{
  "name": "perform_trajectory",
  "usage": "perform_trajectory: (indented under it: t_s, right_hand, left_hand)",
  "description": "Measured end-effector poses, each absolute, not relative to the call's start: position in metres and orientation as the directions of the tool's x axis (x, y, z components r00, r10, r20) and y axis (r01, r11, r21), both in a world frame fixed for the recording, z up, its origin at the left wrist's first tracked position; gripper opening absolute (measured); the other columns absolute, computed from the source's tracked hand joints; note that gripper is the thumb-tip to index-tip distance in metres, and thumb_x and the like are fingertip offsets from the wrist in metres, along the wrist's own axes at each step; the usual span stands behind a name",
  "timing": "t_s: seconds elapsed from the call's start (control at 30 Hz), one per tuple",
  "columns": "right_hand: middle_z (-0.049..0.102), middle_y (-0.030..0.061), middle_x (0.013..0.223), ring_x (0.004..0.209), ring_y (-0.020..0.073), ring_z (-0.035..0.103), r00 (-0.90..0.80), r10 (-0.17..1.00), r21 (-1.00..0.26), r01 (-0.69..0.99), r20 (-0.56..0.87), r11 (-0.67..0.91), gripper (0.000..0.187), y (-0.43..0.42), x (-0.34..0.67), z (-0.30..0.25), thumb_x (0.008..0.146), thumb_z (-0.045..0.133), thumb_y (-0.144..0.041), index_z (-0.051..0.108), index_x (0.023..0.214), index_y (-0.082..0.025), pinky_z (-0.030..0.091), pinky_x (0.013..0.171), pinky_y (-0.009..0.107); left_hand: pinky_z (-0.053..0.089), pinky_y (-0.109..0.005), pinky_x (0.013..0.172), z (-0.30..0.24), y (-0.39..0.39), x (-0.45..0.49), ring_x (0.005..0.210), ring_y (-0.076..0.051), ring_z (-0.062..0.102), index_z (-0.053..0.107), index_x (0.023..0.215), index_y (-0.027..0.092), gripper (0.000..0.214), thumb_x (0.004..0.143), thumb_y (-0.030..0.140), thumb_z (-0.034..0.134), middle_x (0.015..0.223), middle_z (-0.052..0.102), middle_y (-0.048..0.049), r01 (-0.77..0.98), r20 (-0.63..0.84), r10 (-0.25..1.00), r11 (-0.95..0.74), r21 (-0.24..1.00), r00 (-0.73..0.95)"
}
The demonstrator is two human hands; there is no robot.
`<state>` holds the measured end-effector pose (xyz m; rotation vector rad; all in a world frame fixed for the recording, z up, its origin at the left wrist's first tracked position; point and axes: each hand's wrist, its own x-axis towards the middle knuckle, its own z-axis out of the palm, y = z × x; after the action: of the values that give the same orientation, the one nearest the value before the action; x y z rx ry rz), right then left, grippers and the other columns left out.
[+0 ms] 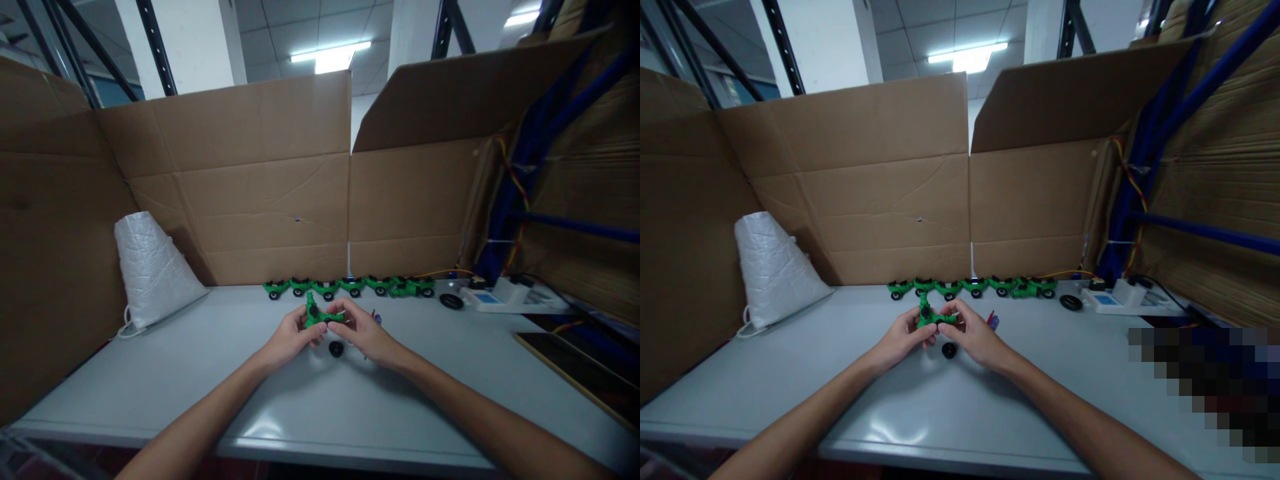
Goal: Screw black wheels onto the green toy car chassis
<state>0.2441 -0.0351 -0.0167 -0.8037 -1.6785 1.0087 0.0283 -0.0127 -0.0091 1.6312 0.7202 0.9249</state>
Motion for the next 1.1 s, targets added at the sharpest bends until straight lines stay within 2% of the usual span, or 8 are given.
perform_trajectory:
  t_s: [0.23, 0.37, 0.53, 0.7, 0.87, 1.1]
  right_hand:
    - [0.067, 0.0015, 0.095, 0.08, 0.0184, 0.063, -0.359, 0.851, -0.906, 0.037, 0.383, 0.423, 0.04, -0.034, 0.244, -0.023, 0.096, 0.067, -0.058, 0.059, 0.116, -0.024, 0.048, 0.074, 0.032]
    - [0.068, 0.0017, 0.092, 0.078, 0.0176, 0.063, -0.35, 0.864, -0.926, -0.029, 0.361, 0.375, 0.043, -0.034, 0.241, -0.024, 0.094, 0.068, -0.062, 0.056, 0.108, -0.023, 0.049, 0.073, 0.032]
    - [0.065, -0.0007, 0.081, 0.07, 0.0154, 0.058, -0.345, 0.871, -0.935, -0.076, 0.35, 0.346, 0.047, -0.035, 0.24, -0.021, 0.088, 0.074, -0.064, 0.053, 0.095, -0.023, 0.045, 0.066, 0.03]
    - [0.063, -0.002, 0.079, 0.069, 0.0149, 0.057, -0.32, 0.873, -0.929, -0.085, 0.368, 0.361, 0.048, -0.036, 0.239, -0.019, 0.085, 0.077, -0.063, 0.051, 0.089, -0.023, 0.043, 0.064, 0.029]
    - [0.063, -0.0021, 0.079, 0.07, 0.0153, 0.057, -0.293, 0.871, -0.918, -0.092, 0.394, 0.385, 0.045, -0.036, 0.238, -0.021, 0.087, 0.077, -0.06, 0.051, 0.089, -0.023, 0.043, 0.065, 0.029]
    - [0.059, -0.0029, 0.08, 0.069, 0.0139, 0.052, -0.297, 0.85, -0.9, -0.101, 0.434, 0.424, 0.041, -0.035, 0.238, -0.023, 0.089, 0.076, -0.056, 0.052, 0.088, -0.022, 0.039, 0.064, 0.028]
  left_hand:
    - [0.05, -0.025, 0.067, -0.004, -0.014, 0.026, 0.072, -0.014, 0.063, 0.065, 0.106, 0.012, 0.047, 0.087, 0.053, 0.079, 0.082, 0.066, -0.0034, -0.022, 0.223, 0.831, -0.246, 0.969, 0.511]
    - [0.048, -0.025, 0.064, -0.005, -0.016, 0.028, 0.069, -0.013, 0.062, 0.06, 0.104, 0.013, 0.048, 0.087, 0.054, 0.078, 0.083, 0.065, -0.0028, -0.044, 0.206, 0.815, -0.217, 0.975, 0.541]
    - [0.041, -0.023, 0.059, -0.006, -0.022, 0.03, 0.061, -0.01, 0.054, 0.05, 0.105, 0.018, 0.045, 0.092, 0.055, 0.073, 0.074, 0.058, 0.0037, -0.074, 0.151, 0.797, -0.133, 0.988, 0.585]
    - [0.035, -0.023, 0.057, -0.002, -0.027, 0.031, 0.058, -0.009, 0.05, 0.049, 0.108, 0.018, 0.048, 0.093, 0.057, 0.071, 0.069, 0.055, 0.0057, -0.039, 0.174, 0.796, -0.186, 0.982, 0.58]
    - [0.036, -0.024, 0.061, 0.002, -0.028, 0.03, 0.061, -0.01, 0.048, 0.053, 0.11, 0.017, 0.046, 0.094, 0.056, 0.071, 0.07, 0.054, 0.0053, -0.044, 0.197, 0.783, -0.212, 0.976, 0.59]
    - [0.034, -0.023, 0.06, 0.001, -0.027, 0.028, 0.062, -0.009, 0.045, 0.053, 0.111, 0.018, 0.045, 0.094, 0.055, 0.071, 0.073, 0.052, 0.0051, -0.035, 0.149, 0.78, -0.161, 0.986, 0.608]
